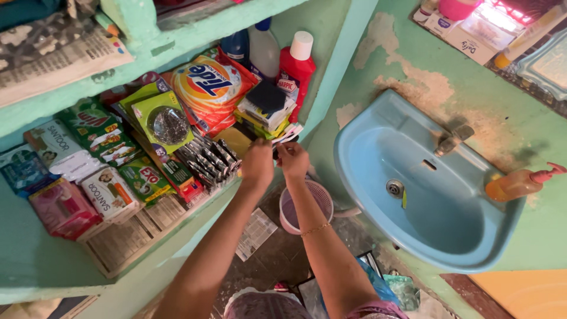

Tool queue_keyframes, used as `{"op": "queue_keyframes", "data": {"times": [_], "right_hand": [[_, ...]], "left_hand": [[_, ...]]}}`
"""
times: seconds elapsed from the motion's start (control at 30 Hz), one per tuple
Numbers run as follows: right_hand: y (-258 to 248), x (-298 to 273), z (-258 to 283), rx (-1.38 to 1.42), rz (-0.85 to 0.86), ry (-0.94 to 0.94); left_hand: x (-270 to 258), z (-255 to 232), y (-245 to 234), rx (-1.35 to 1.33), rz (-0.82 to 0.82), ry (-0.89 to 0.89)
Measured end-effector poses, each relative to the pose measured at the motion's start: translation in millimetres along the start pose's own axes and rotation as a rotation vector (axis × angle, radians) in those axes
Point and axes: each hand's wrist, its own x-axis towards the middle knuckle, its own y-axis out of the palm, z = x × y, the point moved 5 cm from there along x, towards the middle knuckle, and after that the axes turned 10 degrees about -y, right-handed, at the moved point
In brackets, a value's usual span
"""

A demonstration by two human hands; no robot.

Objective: The person unpacks various household items from a plastic bag and places them onto a shelf next to a sink. Items handled include a yellow packet, a green packet, a white packet, a black packet, toothbrushes, a sponge, and a brush. The person arranges these items on the shelf.

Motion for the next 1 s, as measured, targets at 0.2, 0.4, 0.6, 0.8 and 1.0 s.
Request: {"op": "queue_keyframes", "data": {"times": [0.2, 0.4, 0.6, 0.8, 1.0], "right_hand": [[-3.8, 1.7, -4.5, -0.021, -0.040, -0.023], [-5.7, 3.8, -7.0, 0.077, -0.009, -0.097], [-6.9, -0.2, 6.1, 0.120, -0.045, -0.138], [2.0, 25.3, -4.8, 0.157, 0.003, -0.220], [-1.1, 33.7, -15.9, 0.163, 0.036, -0.164]], "left_hand": [[-24.6, -8.1, -11.6, 0.082, -0.056, 0.045], [-38.1, -3.0, -4.3, 0.193, -0.198, 0.179], [-48.6, 0.7, -6.5, 0.272, -0.198, 0.214], [-40.4, 9.6, 7.5, 0.311, -0.234, 0.320], [-46.0, 10.2, 5.1, 0.347, -0.220, 0.316]]}}
